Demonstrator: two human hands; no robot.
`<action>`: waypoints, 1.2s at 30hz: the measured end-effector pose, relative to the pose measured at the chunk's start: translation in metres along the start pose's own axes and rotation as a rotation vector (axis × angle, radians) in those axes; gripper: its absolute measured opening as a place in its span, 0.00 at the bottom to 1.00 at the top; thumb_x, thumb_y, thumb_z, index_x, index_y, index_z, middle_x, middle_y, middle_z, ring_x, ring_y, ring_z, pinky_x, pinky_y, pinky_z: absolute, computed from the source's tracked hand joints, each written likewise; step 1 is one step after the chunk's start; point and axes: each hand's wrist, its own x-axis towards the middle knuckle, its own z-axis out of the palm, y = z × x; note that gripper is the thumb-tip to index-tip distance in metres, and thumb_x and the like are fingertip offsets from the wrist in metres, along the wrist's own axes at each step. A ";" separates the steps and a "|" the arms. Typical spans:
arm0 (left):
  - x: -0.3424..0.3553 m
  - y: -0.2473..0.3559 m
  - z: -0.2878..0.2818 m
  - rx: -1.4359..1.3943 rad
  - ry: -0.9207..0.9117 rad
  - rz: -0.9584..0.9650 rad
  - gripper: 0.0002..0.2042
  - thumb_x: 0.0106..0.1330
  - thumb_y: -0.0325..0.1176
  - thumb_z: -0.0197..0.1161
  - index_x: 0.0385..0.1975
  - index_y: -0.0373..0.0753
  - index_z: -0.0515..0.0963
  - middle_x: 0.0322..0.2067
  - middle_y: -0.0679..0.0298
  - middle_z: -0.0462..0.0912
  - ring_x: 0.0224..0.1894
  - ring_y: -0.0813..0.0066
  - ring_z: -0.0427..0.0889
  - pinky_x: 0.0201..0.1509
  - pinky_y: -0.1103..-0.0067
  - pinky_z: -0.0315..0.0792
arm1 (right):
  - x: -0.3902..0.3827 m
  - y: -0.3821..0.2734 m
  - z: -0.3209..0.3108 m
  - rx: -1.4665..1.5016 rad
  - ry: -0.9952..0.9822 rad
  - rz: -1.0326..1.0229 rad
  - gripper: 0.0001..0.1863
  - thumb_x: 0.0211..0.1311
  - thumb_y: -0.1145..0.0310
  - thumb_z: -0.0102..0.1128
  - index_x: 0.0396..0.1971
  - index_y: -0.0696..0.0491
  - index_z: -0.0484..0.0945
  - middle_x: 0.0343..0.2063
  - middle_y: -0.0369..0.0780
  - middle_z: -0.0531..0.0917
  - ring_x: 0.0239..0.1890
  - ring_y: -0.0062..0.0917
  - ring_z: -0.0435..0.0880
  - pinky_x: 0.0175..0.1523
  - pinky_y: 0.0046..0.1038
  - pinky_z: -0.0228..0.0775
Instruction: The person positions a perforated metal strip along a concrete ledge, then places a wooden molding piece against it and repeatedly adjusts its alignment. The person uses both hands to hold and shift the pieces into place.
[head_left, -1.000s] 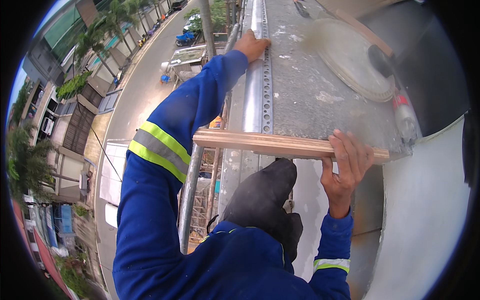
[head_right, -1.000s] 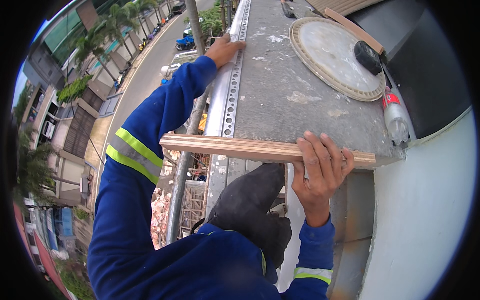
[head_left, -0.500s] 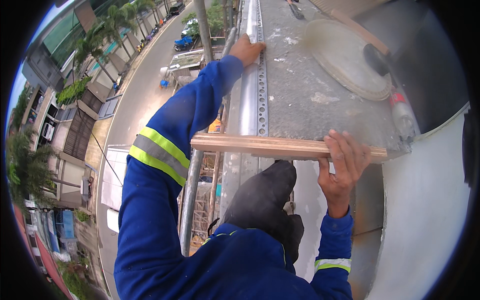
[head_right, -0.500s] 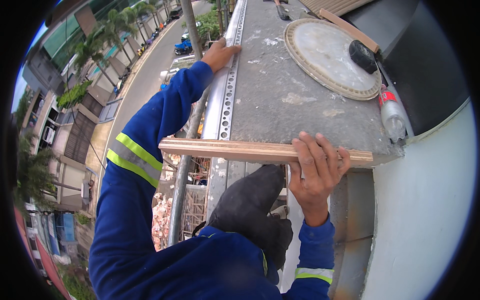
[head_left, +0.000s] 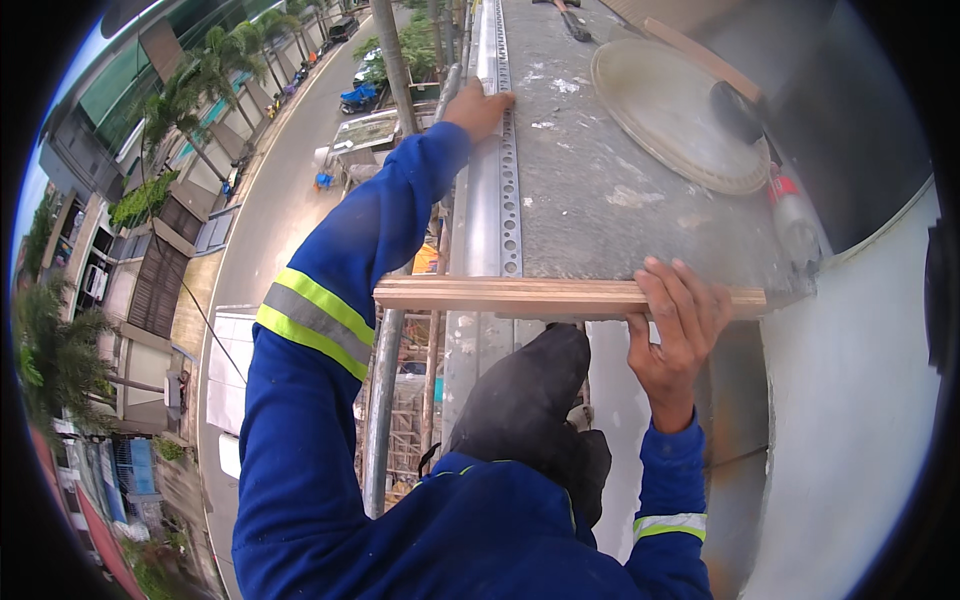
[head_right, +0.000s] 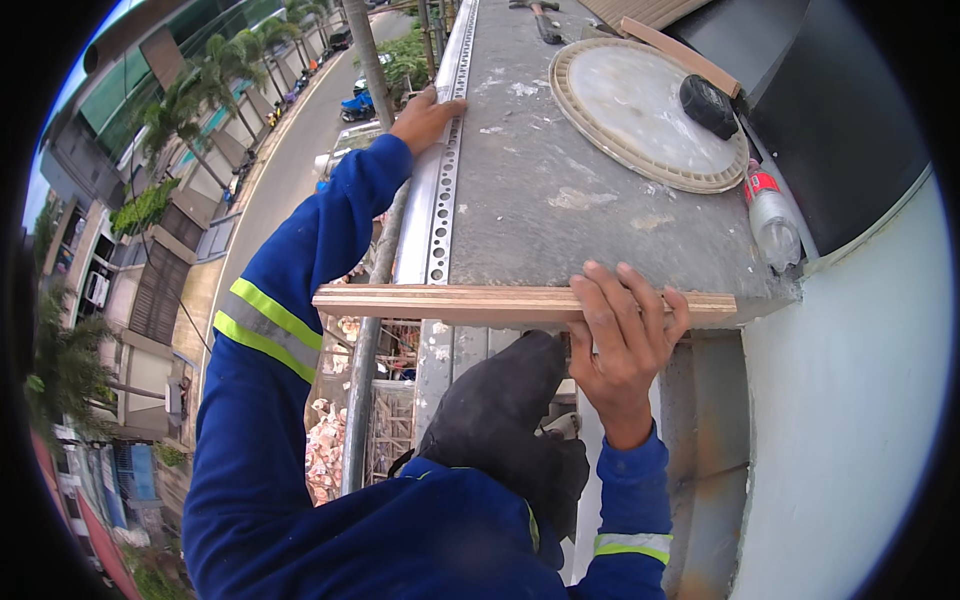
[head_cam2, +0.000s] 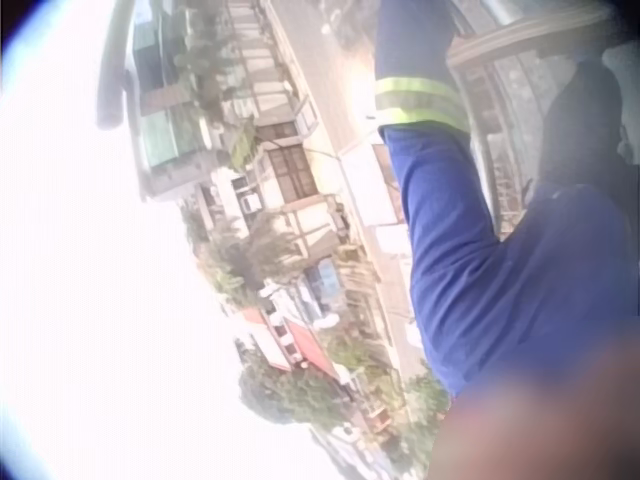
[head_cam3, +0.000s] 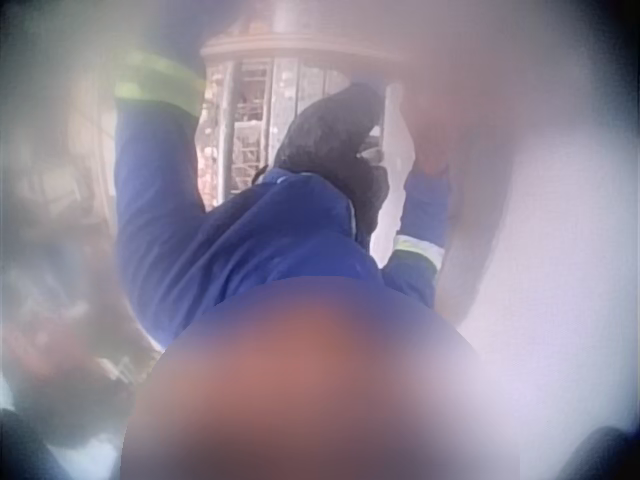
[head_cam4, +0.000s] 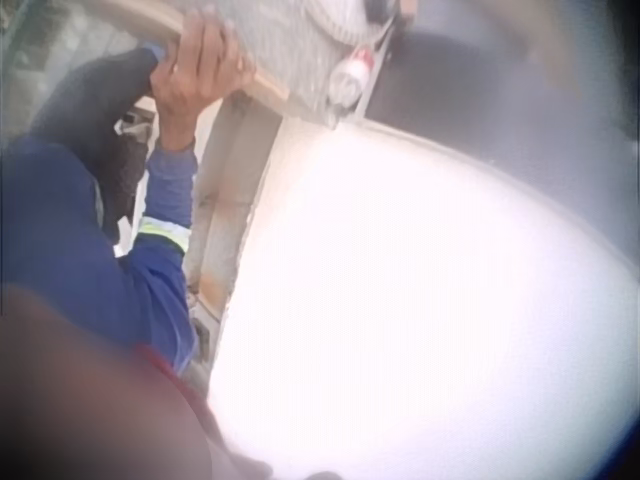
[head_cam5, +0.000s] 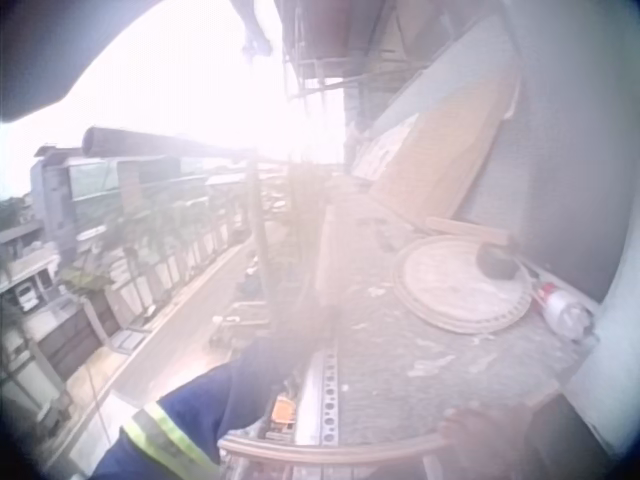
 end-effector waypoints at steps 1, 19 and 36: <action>0.000 -0.001 0.001 0.027 0.042 0.014 0.30 0.63 0.48 0.66 0.53 0.23 0.73 0.49 0.41 0.81 0.51 0.51 0.82 0.56 0.69 0.74 | 0.000 0.000 0.000 -0.001 0.004 0.001 0.17 0.54 0.68 0.67 0.47 0.42 0.85 0.50 0.28 0.86 0.57 0.27 0.79 0.70 0.42 0.49; -0.021 0.027 -0.013 0.000 -0.029 -0.001 0.42 0.64 0.48 0.66 0.66 0.17 0.61 0.51 0.41 0.81 0.50 0.61 0.83 0.56 0.77 0.73 | -0.002 0.002 0.002 0.035 -0.001 0.025 0.21 0.50 0.69 0.69 0.47 0.41 0.85 0.51 0.27 0.86 0.57 0.27 0.79 0.69 0.44 0.49; -0.011 0.016 -0.008 0.018 -0.001 -0.039 0.44 0.64 0.49 0.66 0.67 0.17 0.58 0.52 0.40 0.80 0.50 0.62 0.83 0.55 0.77 0.74 | -0.002 0.001 0.002 0.029 0.013 0.019 0.20 0.50 0.68 0.68 0.46 0.41 0.85 0.50 0.27 0.86 0.57 0.26 0.79 0.71 0.43 0.48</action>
